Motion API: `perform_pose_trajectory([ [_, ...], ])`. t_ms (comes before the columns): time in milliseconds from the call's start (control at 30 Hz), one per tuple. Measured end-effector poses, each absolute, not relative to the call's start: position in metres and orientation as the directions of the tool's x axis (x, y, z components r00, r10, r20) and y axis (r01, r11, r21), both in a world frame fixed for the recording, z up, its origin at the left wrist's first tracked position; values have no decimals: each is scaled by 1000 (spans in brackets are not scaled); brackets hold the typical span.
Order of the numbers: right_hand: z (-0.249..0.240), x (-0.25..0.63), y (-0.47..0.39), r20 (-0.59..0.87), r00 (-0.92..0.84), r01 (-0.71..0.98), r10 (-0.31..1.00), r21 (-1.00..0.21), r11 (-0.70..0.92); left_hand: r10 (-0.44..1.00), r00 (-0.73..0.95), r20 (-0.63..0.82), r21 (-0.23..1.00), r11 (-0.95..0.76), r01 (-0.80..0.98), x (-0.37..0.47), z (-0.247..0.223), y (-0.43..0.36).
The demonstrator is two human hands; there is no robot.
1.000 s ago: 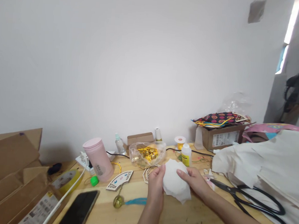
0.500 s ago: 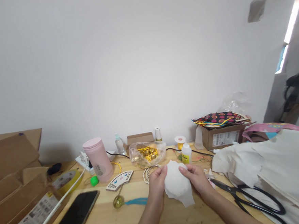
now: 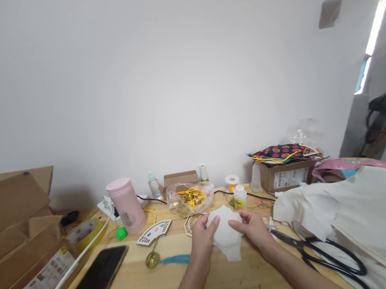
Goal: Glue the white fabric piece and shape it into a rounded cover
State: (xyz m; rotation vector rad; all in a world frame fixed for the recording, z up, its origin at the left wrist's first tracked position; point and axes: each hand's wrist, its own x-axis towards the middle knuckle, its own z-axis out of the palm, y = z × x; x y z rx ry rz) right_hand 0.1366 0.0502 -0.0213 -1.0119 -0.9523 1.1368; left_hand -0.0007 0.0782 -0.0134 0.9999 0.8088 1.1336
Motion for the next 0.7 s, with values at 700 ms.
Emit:
perform_pose_trajectory([
  [700,-26,140,54,163,285,-89,945,-977,195,956,295,7,972,63,-225,1,-17,78],
])
